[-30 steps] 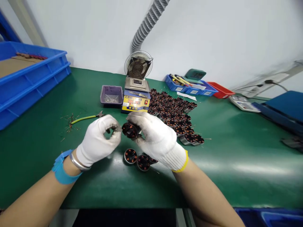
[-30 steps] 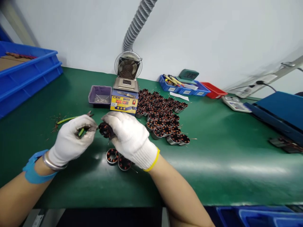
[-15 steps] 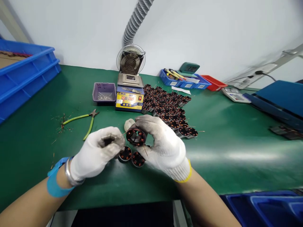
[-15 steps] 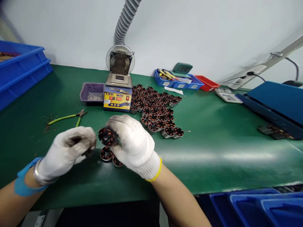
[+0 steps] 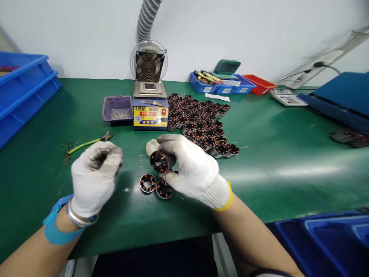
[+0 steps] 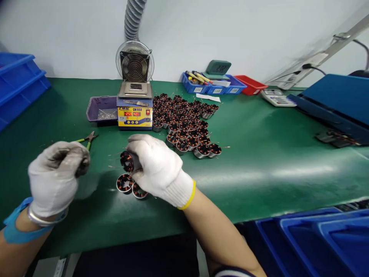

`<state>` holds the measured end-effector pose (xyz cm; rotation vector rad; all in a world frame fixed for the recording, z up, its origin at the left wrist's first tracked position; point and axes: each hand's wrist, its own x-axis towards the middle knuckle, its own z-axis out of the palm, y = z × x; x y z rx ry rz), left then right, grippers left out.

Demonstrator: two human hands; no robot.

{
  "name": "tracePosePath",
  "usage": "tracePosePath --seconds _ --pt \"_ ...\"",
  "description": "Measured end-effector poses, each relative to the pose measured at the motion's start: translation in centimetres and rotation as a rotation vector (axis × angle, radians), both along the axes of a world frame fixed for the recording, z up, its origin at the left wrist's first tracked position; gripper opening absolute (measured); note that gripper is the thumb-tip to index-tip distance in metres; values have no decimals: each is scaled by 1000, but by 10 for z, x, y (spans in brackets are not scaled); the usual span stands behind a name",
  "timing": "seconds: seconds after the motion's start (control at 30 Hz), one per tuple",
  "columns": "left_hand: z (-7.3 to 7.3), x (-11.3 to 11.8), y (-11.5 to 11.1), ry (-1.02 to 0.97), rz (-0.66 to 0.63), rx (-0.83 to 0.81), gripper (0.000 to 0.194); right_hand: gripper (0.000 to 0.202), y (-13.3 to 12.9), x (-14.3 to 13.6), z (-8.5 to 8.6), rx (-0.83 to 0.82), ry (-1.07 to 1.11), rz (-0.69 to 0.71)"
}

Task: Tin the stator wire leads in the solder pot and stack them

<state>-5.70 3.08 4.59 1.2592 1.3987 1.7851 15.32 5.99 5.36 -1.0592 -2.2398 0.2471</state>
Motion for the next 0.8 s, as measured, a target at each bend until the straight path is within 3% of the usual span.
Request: tracePosePath --seconds 0.13,0.33,0.53,0.8 --pt "-22 -7 23 -32 -35 -136 17 52 15 18 0 -188 -138 -310" --pt "-64 2 50 117 -222 -326 19 56 41 24 -5 -405 -332 -342" --pt "-65 4 52 280 -315 -380 30 58 49 19 -11 -506 -401 -320" --pt "-63 2 51 409 -353 -420 38 62 55 22 -21 -499 -237 -253"
